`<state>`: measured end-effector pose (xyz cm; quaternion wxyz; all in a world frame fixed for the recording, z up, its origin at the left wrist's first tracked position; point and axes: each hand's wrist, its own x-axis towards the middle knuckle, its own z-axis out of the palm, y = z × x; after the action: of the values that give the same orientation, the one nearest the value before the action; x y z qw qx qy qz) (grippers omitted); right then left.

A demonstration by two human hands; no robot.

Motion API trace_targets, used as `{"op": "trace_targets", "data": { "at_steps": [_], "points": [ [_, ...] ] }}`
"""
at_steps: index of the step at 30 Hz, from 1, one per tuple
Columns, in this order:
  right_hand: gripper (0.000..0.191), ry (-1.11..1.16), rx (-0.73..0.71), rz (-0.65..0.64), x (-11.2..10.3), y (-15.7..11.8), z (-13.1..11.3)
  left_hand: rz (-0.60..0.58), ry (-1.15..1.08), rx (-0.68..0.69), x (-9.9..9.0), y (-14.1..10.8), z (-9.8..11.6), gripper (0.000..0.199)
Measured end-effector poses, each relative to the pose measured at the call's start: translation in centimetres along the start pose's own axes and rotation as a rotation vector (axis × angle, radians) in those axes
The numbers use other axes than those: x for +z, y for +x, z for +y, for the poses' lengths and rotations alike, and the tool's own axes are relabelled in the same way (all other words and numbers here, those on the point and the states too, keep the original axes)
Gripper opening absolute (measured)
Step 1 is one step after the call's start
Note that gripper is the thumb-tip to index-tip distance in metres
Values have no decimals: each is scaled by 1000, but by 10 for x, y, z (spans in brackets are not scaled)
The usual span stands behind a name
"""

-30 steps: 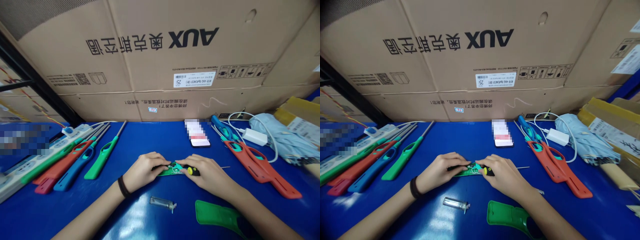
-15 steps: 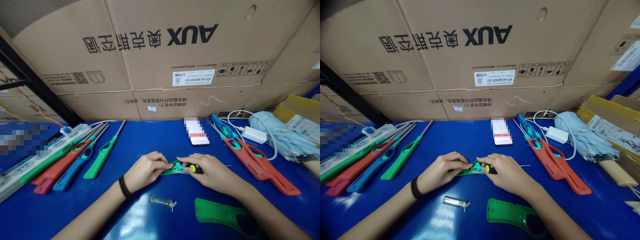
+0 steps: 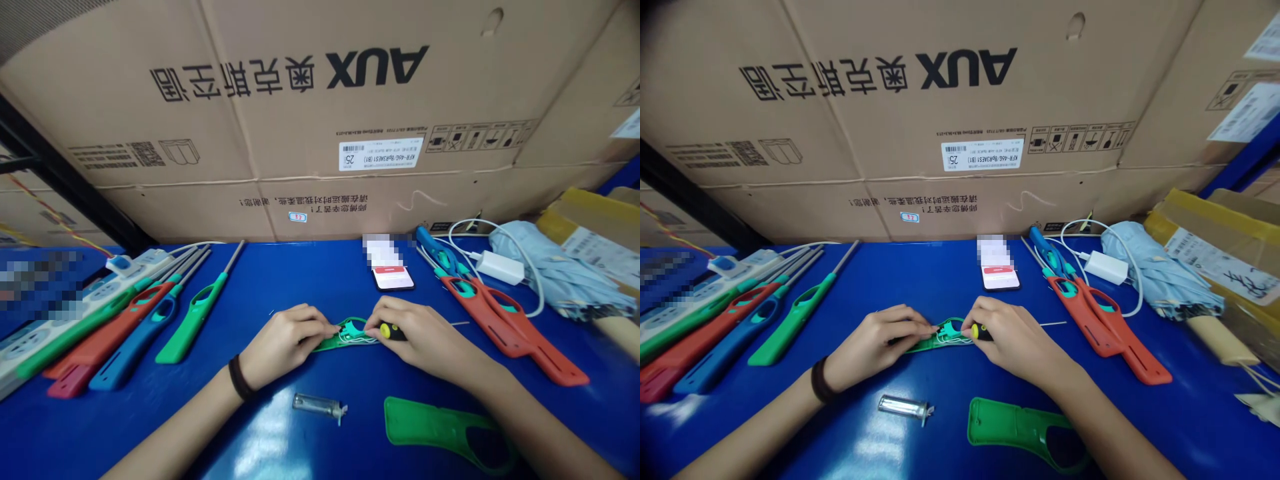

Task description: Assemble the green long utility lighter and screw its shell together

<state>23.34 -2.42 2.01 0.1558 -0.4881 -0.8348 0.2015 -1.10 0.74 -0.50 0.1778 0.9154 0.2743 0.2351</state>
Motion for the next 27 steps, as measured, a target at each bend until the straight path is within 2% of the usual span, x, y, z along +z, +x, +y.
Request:
{"op": "trace_targets", "data": {
  "at_steps": [8,21,27],
  "points": [
    [13,-15,-9,-34,0,-2,-1,-1,-6,-9,-1,-1,-1,20],
    [17,-110,-106,-24,3,1,2,5,-22,-9,0,0,1,17],
    [17,-92,-109,-24,4,1,2,-21,74,18,1,0,1,19]
  ]
}}
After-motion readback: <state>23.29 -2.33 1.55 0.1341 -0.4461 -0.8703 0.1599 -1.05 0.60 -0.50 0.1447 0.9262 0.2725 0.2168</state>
